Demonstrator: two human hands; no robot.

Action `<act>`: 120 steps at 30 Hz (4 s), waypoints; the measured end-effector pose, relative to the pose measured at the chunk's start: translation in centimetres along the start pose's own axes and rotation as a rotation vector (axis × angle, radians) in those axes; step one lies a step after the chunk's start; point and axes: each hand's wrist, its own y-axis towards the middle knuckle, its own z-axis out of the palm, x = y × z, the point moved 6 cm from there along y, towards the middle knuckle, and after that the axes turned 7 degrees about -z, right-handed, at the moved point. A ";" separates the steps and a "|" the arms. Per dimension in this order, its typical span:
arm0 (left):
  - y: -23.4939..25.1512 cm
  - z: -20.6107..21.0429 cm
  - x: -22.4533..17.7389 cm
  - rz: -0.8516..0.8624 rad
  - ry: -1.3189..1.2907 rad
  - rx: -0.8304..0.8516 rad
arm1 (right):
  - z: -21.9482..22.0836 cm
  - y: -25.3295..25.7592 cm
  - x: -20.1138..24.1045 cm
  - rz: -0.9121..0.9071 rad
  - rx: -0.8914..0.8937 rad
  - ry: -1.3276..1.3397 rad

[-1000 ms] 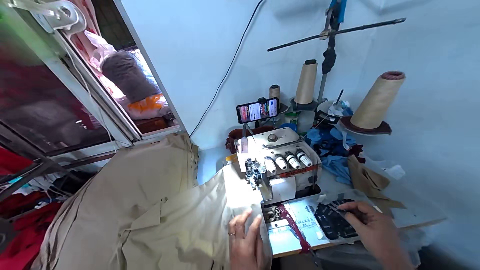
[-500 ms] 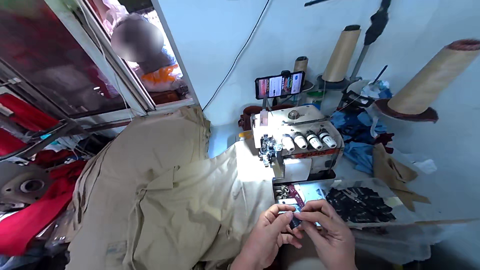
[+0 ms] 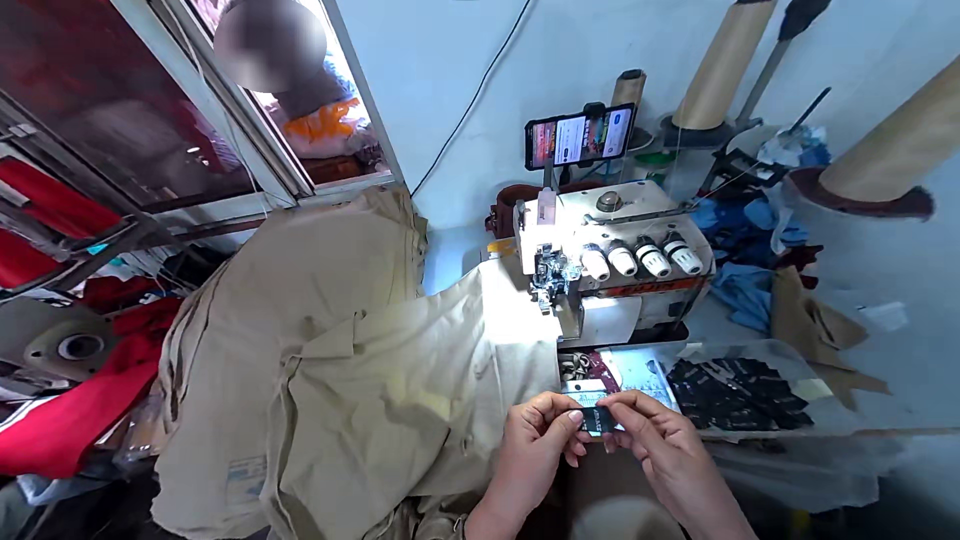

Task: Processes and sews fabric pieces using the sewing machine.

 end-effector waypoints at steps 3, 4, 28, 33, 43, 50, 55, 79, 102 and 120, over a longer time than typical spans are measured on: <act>0.1 -0.1 0.1 0.022 0.020 -0.002 | 0.2 0.1 0.0 0.048 -0.021 0.063; 0.1 -0.1 0.2 0.022 0.019 -0.003 | 0.2 0.2 0.0 0.054 -0.027 0.068; 0.3 -0.5 1.0 0.134 0.161 -0.097 | 0.8 -0.3 -0.3 0.125 -0.149 0.114; 0.1 -1.0 0.6 0.188 0.183 -0.219 | 0.3 -0.5 -0.4 0.109 -0.223 0.095; -0.4 -0.3 0.9 0.135 0.248 -0.169 | 0.1 -0.8 -0.7 0.126 -0.311 0.089; -0.2 -0.3 1.2 0.049 0.211 -0.166 | 0.4 -1.2 -1.0 0.135 -0.258 0.052; -0.2 -0.3 1.3 0.022 0.152 -0.169 | 0.8 -1.4 -1.2 0.093 -0.209 -0.043; -0.5 -1.5 0.4 0.047 0.167 -0.195 | 1.7 -1.3 -1.4 0.131 -0.118 -0.038; -0.5 -1.5 1.9 -0.003 0.053 -0.147 | 2.2 -1.1 -1.8 0.108 -0.119 0.017; 0.3 -1.7 -0.9 0.363 0.477 -0.323 | 2.3 2.2 0.1 0.116 -0.106 -0.074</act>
